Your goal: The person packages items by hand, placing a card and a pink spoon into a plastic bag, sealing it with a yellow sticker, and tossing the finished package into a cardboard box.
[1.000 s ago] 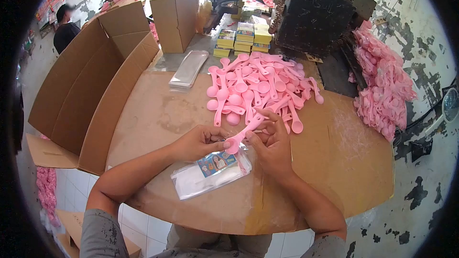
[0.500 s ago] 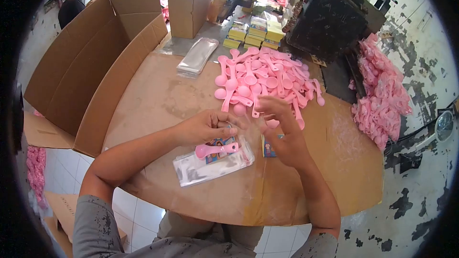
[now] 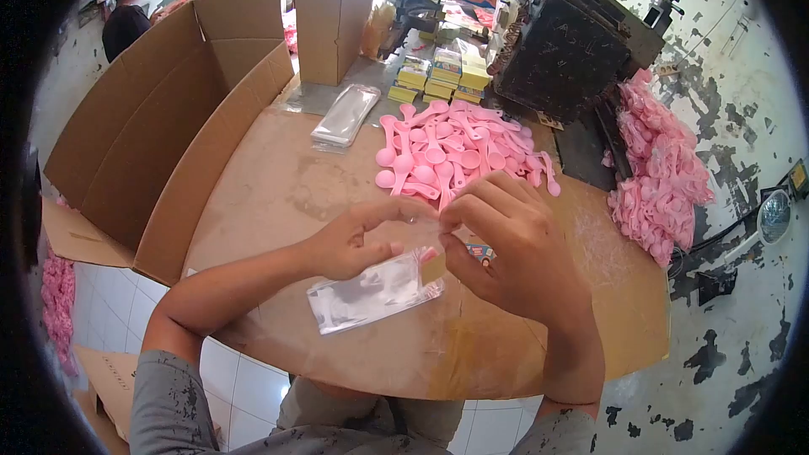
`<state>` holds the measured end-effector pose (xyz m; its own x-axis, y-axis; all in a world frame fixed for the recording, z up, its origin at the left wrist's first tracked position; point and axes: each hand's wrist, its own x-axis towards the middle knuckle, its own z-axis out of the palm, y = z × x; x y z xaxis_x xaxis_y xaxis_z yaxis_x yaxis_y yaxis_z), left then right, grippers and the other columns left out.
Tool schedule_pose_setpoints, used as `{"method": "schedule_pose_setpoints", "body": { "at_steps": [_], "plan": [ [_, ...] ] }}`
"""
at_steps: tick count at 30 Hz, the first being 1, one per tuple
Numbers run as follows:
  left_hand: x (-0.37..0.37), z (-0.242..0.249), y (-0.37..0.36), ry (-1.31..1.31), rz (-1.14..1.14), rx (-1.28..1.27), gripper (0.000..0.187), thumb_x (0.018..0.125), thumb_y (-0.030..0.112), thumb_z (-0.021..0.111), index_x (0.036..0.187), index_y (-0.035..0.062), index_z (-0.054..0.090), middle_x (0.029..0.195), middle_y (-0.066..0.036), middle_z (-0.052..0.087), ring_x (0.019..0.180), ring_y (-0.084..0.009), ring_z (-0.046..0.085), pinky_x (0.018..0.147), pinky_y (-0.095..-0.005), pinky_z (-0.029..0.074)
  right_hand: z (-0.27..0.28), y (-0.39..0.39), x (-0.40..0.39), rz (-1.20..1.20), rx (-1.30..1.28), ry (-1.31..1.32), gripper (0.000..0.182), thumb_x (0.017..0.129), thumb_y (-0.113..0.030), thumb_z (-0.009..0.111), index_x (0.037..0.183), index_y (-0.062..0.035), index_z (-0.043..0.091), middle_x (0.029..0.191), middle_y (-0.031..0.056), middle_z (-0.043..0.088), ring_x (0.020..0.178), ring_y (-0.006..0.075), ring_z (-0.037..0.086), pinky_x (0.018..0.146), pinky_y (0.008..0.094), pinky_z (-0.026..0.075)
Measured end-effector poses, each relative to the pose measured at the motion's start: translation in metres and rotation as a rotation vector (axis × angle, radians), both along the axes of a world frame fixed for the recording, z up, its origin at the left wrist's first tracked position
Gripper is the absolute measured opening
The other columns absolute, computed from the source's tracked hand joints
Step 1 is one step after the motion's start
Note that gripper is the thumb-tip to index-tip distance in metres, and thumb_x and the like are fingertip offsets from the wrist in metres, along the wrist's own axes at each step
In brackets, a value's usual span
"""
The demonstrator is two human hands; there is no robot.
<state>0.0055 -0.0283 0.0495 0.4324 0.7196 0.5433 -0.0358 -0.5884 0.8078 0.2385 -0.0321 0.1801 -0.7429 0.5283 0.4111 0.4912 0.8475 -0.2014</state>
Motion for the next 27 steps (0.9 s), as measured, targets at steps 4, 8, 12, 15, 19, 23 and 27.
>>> {"method": "schedule_pose_setpoints", "body": {
  "at_steps": [4,8,12,15,19,23,27],
  "plan": [
    [0.003,0.017,-0.014,0.138,0.013,0.063,0.039,0.098,0.011,0.065,0.136,0.0023,0.059,0.124,-0.013,0.069,0.117,-0.0232,0.068,0.102,-0.0386,0.052,-0.01,0.004,-0.001,-0.043,-0.213,0.104,0.016,0.084,-0.004,0.075,0.099,-0.0037,0.069,0.086,0.0074,0.066,0.08,0.0188,0.068,0.065,0.032,0.049],
    [0.01,0.009,-0.013,0.025,0.073,0.004,0.037,0.101,0.013,0.065,0.135,0.0027,0.06,0.115,-0.012,0.074,0.107,-0.0212,0.073,0.092,-0.0337,0.057,-0.015,0.007,-0.001,-0.041,-0.259,0.14,0.016,0.086,-0.003,0.074,0.101,-0.0025,0.069,0.084,0.0075,0.066,0.072,0.0162,0.065,0.062,0.031,0.047],
    [0.011,0.011,-0.016,-0.002,0.116,-0.11,0.036,0.102,0.009,0.064,0.137,0.0032,0.061,0.103,-0.009,0.077,0.091,-0.0124,0.073,0.08,-0.0277,0.058,-0.029,0.012,-0.004,-0.157,-0.086,0.368,0.015,0.086,-0.003,0.074,0.1,-0.0034,0.069,0.088,0.0072,0.065,0.077,0.0192,0.065,0.064,0.0321,0.048],
    [0.008,0.017,-0.019,0.084,0.159,-0.186,0.041,0.102,0.007,0.063,0.142,0.0036,0.059,0.095,-0.007,0.078,0.086,-0.0068,0.071,0.074,-0.0258,0.057,-0.044,0.022,-0.005,-0.165,0.385,0.354,0.016,0.086,-0.004,0.075,0.1,-0.0057,0.07,0.094,0.007,0.065,0.086,0.0233,0.065,0.07,0.0349,0.049],
    [0.011,0.008,-0.018,0.068,0.193,-0.124,0.05,0.1,0.008,0.066,0.147,0.0029,0.054,0.089,-0.007,0.078,0.079,-0.0083,0.072,0.069,-0.0269,0.058,-0.047,0.006,-0.017,-0.115,0.446,0.164,0.021,0.081,-0.004,0.075,0.101,-0.0059,0.07,0.1,0.007,0.066,0.095,0.0252,0.065,0.08,0.0377,0.048],
    [0.012,0.004,-0.02,0.152,0.232,0.0,0.06,0.097,0.012,0.071,0.152,0.001,0.047,0.089,-0.01,0.079,0.069,-0.0141,0.073,0.064,-0.0292,0.058,-0.055,0.009,-0.021,-0.128,0.545,0.076,0.027,0.077,-0.005,0.074,0.103,-0.0035,0.07,0.1,0.0068,0.066,0.097,0.0233,0.065,0.085,0.0375,0.047],
    [0.013,0.007,-0.021,0.267,0.255,0.074,0.066,0.095,0.013,0.072,0.153,0.0002,0.044,0.091,-0.01,0.079,0.065,-0.0193,0.073,0.063,-0.0316,0.059,-0.058,0.011,-0.023,-0.134,0.611,0.009,0.023,0.077,-0.008,0.071,0.099,-0.0022,0.068,0.098,0.0072,0.065,0.094,0.0235,0.064,0.084,0.0378,0.047]
  ]
}}
